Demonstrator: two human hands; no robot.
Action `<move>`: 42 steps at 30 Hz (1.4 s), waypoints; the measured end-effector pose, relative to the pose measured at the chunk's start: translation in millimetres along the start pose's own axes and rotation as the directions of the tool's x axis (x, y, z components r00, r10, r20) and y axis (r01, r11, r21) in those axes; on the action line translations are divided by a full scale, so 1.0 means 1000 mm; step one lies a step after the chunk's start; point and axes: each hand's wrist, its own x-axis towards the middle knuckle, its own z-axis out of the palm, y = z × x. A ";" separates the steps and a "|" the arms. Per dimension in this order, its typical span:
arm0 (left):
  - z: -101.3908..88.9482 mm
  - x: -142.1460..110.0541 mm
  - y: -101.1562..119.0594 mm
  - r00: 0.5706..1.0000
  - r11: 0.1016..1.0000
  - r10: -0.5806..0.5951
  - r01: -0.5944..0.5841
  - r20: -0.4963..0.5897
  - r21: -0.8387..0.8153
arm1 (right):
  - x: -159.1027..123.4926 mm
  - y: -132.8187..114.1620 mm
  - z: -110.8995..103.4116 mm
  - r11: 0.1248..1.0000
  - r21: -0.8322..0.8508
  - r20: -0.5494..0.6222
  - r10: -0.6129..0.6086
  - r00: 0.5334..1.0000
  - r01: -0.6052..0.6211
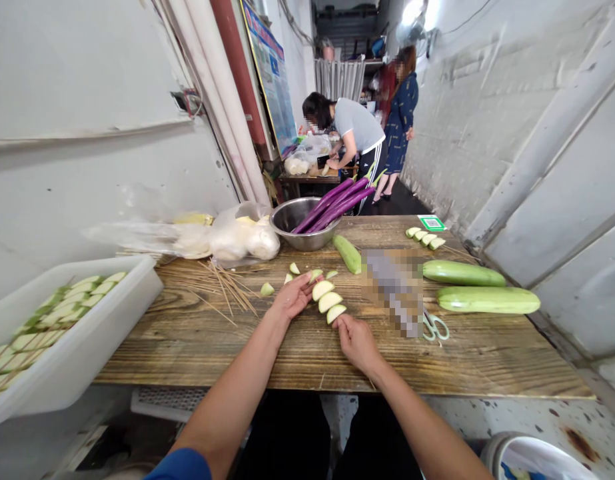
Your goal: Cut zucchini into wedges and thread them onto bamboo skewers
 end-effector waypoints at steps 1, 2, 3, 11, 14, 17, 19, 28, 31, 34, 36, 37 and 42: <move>0.001 0.000 0.000 1.000 1.000 0.001 -0.001 -0.001 0.005 | 0.000 0.000 0.000 1.000 -0.001 0.000 0.003 1.000 -0.003; 0.001 0.000 0.000 1.000 1.000 0.000 0.000 -0.002 0.010 | 0.000 0.000 0.000 1.000 -0.001 -0.002 0.006 1.000 -0.006; 0.001 0.000 0.000 1.000 1.000 0.001 -0.001 -0.002 0.016 | 0.000 -0.001 -0.001 1.000 -0.001 -0.002 0.007 1.000 -0.007; 0.003 -0.002 -0.002 1.000 0.999 0.008 -0.009 0.008 0.051 | 0.000 -0.002 -0.002 1.000 -0.029 -0.008 0.004 1.000 -0.005; 0.003 -0.003 -0.001 1.000 0.998 0.007 -0.007 0.014 0.066 | 0.000 -0.002 -0.001 1.000 -0.031 -0.008 -0.002 1.000 0.002; 0.003 -0.003 -0.002 1.000 0.997 0.006 -0.008 0.025 0.073 | 0.000 -0.003 -0.001 1.000 -0.027 -0.006 -0.008 1.000 0.007; 0.003 -0.003 -0.002 1.000 0.997 0.001 -0.003 0.024 0.079 | 0.000 -0.004 -0.002 1.000 -0.029 -0.008 -0.009 1.000 0.009; 0.006 -0.006 -0.002 0.999 0.995 -0.029 0.027 0.020 0.093 | -0.001 -0.002 -0.001 0.999 -0.024 -0.009 -0.024 1.000 0.024; 0.006 -0.006 -0.002 0.999 0.994 -0.036 0.034 0.021 0.102 | -0.001 -0.002 -0.001 0.999 -0.023 -0.009 -0.024 1.000 0.024; 0.005 -0.006 -0.002 0.999 0.993 -0.042 0.041 0.004 0.109 | -0.001 -0.003 -0.001 0.999 -0.022 -0.003 -0.023 1.000 0.023; 0.006 -0.006 -0.003 0.999 0.992 -0.044 0.045 -0.011 0.116 | -0.001 -0.003 -0.002 1.000 -0.016 0.004 -0.018 1.000 0.018; 0.007 -0.006 -0.004 0.999 0.993 -0.035 0.037 -0.022 0.113 | 0.000 -0.004 -0.002 1.000 -0.011 0.002 -0.015 1.000 0.015; 0.018 -0.007 -0.012 0.997 0.999 0.042 -0.042 0.072 0.002 | 0.001 -0.005 -0.002 1.000 0.008 -0.049 0.002 0.999 -0.002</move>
